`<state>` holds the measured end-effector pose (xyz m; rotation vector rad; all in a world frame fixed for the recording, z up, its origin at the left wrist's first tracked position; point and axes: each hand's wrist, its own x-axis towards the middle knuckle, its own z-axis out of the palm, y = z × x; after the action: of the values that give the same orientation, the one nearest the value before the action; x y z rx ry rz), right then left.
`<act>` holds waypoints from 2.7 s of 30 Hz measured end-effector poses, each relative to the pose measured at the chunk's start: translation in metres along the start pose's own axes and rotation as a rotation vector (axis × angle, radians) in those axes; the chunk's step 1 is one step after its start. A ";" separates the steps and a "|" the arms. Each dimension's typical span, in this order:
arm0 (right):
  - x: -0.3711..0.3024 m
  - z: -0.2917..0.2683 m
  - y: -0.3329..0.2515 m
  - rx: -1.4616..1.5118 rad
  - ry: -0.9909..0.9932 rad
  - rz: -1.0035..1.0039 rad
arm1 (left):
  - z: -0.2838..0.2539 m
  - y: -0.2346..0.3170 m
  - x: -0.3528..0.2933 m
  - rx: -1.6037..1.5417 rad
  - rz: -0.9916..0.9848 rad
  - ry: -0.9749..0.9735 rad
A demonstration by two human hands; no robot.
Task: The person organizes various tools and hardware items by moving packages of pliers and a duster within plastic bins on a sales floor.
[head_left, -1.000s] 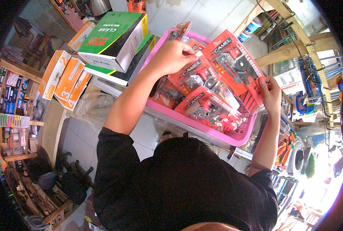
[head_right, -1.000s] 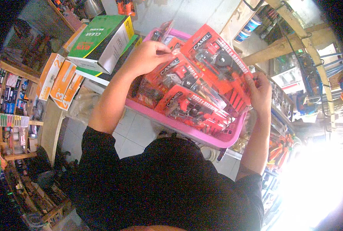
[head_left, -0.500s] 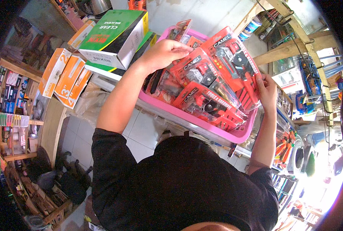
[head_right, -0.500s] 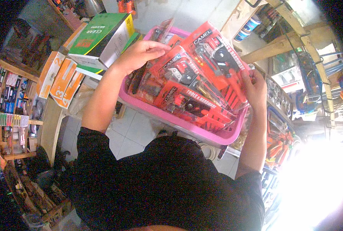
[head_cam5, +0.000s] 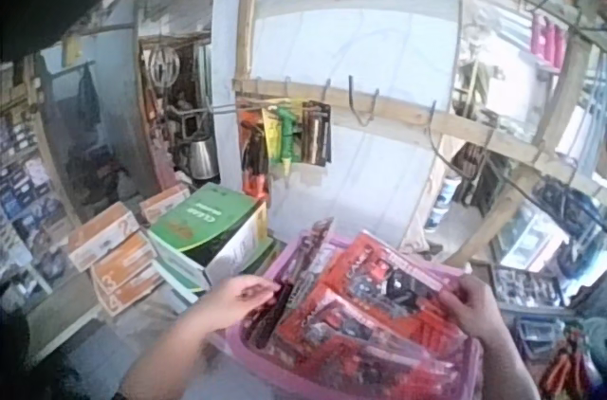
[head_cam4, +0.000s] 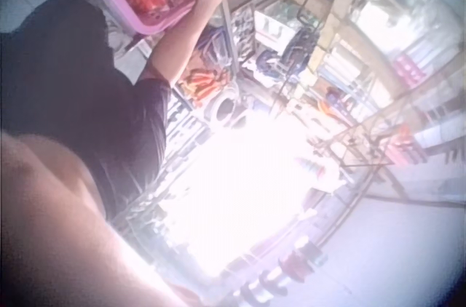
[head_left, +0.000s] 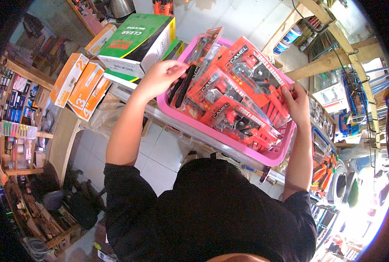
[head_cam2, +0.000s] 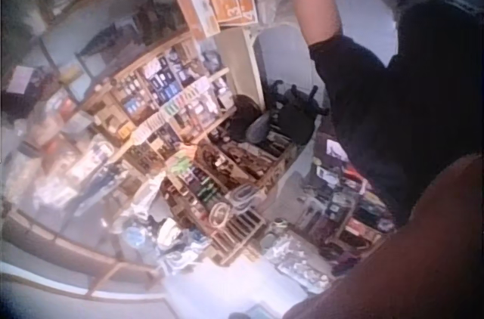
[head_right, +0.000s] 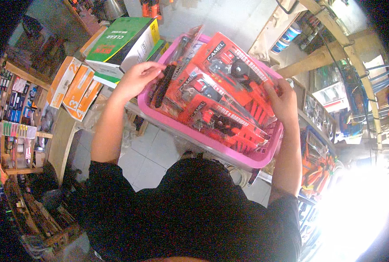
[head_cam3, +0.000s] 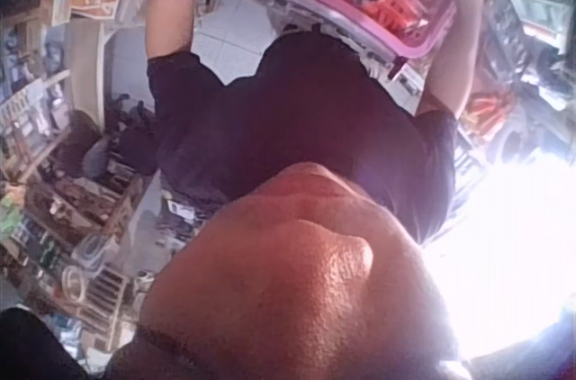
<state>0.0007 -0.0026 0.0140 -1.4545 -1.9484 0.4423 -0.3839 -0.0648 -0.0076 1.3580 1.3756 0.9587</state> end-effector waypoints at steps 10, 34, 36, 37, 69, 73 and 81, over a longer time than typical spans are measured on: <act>0.010 0.011 -0.009 -0.001 -0.131 0.018 | -0.011 -0.034 -0.053 0.421 0.193 0.327; 0.006 0.028 -0.038 -0.254 -0.139 -0.180 | 0.003 -0.073 -0.068 0.153 0.355 0.505; 0.003 0.028 -0.038 -0.237 -0.138 -0.178 | 0.004 -0.074 -0.067 0.150 0.361 0.506; 0.000 0.029 -0.043 -0.254 -0.134 -0.176 | 0.006 -0.073 -0.066 0.152 0.361 0.510; -0.117 -0.035 0.009 -0.127 0.126 -0.177 | 0.061 -0.001 0.039 0.953 -0.125 0.370; -0.131 -0.040 0.030 -0.039 0.198 -0.145 | 0.064 -0.019 0.039 0.904 0.101 0.513; -0.145 -0.046 0.038 0.016 0.247 -0.074 | 0.066 -0.042 0.036 0.879 0.284 0.722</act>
<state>0.0837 -0.1319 -0.0200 -1.3530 -1.7898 0.2317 -0.3288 -0.0374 -0.0681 1.9880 2.3756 1.1447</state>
